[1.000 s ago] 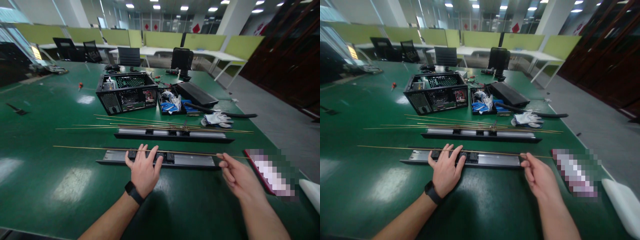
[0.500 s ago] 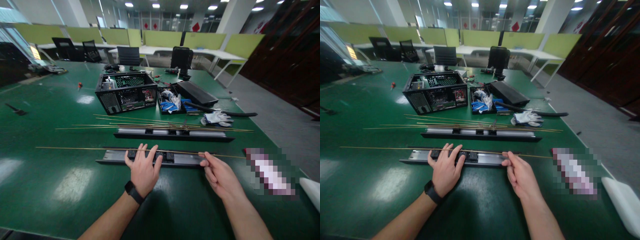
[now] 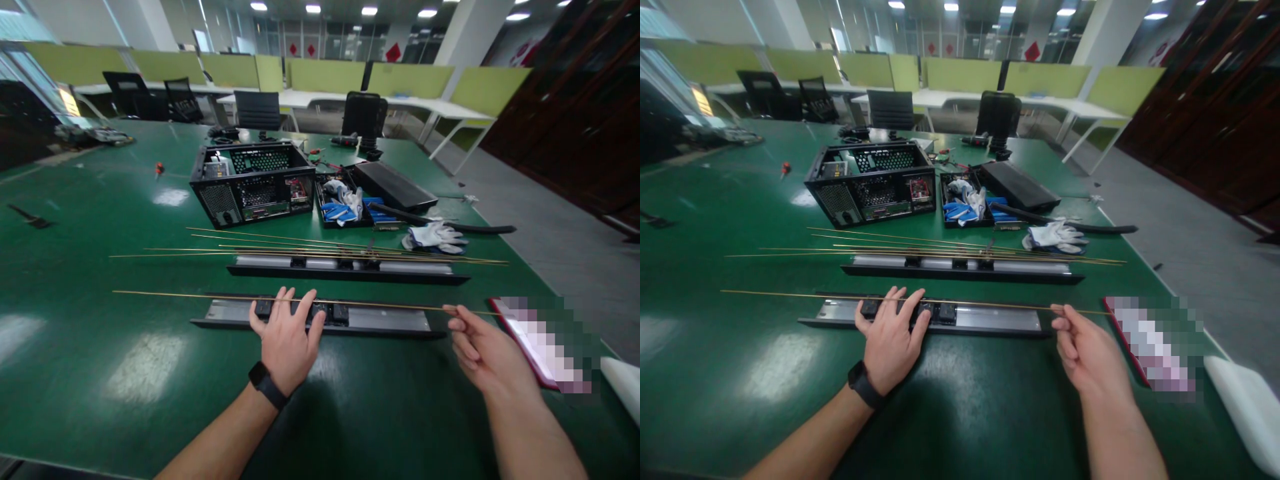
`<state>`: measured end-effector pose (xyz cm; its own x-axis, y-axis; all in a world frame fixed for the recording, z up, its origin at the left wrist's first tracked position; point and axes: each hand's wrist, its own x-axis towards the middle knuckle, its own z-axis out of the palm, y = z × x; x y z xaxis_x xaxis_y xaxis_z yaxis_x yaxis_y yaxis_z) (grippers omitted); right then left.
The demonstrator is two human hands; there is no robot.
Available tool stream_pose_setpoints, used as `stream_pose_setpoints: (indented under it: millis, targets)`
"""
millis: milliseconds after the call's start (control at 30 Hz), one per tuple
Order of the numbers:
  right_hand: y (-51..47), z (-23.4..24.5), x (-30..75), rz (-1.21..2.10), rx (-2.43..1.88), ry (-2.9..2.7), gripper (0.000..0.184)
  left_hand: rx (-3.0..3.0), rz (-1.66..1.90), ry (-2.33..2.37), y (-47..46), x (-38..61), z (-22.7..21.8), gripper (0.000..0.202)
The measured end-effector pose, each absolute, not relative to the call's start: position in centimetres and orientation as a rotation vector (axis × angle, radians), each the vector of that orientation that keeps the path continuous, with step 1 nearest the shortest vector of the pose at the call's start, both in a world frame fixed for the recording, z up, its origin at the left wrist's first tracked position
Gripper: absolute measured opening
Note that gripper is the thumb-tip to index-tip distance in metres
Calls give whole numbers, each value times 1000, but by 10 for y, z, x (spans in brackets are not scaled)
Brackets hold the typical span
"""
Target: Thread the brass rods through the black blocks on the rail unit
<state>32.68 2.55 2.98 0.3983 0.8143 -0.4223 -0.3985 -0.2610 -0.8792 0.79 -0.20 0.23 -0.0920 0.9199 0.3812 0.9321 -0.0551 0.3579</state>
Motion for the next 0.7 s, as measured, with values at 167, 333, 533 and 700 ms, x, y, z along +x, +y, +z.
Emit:
stream_pose_setpoints:
  millis: [167,333,533,700]
  targets:
    - [31,38,353,1165,-1451,-243,12,-2101,-833,-2154,-2,8,3,39]
    - [35,37,391,1014,-1487,-294,13,-2096,-837,-2151,-3,8,5,39]
    - [33,29,403,936,-1467,-315,21,-2093,-843,-2151,-2,8,4,38]
    - [25,36,371,1043,-1478,-286,17,-2095,-851,-2142,-2,8,3,39]
